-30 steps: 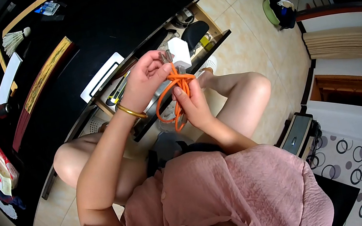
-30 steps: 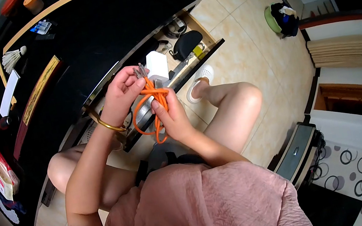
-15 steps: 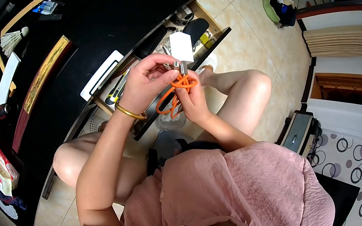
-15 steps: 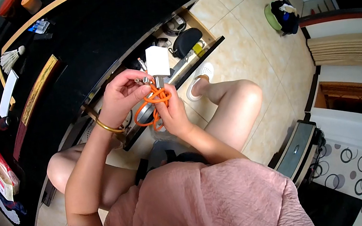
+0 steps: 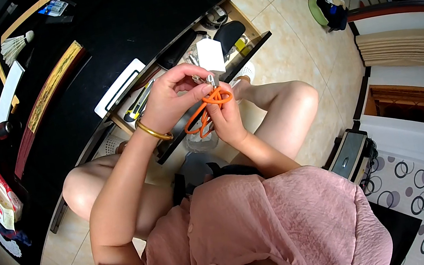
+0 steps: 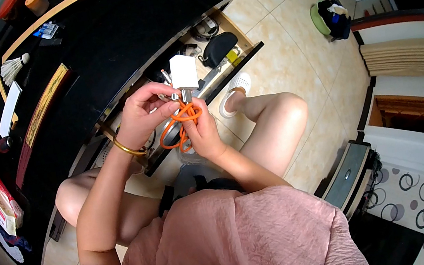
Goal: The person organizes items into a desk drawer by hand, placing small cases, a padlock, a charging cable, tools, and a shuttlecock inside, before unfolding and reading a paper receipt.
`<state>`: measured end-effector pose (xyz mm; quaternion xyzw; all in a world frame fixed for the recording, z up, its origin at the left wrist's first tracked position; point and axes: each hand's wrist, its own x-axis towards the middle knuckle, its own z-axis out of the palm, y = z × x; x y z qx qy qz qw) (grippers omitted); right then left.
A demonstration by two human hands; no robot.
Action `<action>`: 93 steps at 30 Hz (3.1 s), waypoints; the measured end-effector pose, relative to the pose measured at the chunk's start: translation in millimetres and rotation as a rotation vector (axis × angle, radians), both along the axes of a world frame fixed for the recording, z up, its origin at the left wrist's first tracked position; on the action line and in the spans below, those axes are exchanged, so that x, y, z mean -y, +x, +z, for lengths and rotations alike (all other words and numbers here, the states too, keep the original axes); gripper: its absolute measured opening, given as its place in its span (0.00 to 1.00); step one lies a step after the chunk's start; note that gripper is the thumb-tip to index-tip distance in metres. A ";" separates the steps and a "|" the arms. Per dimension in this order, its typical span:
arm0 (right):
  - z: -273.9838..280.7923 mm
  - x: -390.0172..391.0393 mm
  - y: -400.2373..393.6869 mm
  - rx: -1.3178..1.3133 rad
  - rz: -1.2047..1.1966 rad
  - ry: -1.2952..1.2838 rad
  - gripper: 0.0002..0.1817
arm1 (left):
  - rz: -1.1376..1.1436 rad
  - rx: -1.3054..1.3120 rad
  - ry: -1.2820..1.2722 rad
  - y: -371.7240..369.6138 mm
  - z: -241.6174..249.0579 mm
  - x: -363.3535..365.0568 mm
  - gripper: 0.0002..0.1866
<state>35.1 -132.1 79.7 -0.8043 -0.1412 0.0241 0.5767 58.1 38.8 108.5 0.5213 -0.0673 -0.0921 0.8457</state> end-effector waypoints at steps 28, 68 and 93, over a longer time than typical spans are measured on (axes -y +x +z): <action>-0.1 8.8 1.5 -0.019 0.110 -0.323 0.19 | -0.054 -0.383 -0.396 3.5 -24.3 4.8 0.22; -16.6 13.4 -3.0 -0.409 0.038 0.124 0.15 | -0.029 -0.526 -0.447 5.3 -45.4 4.6 0.22; -23.1 10.1 -2.7 -0.264 0.045 0.023 0.14 | -0.021 -0.444 -0.443 2.8 -47.3 7.7 0.13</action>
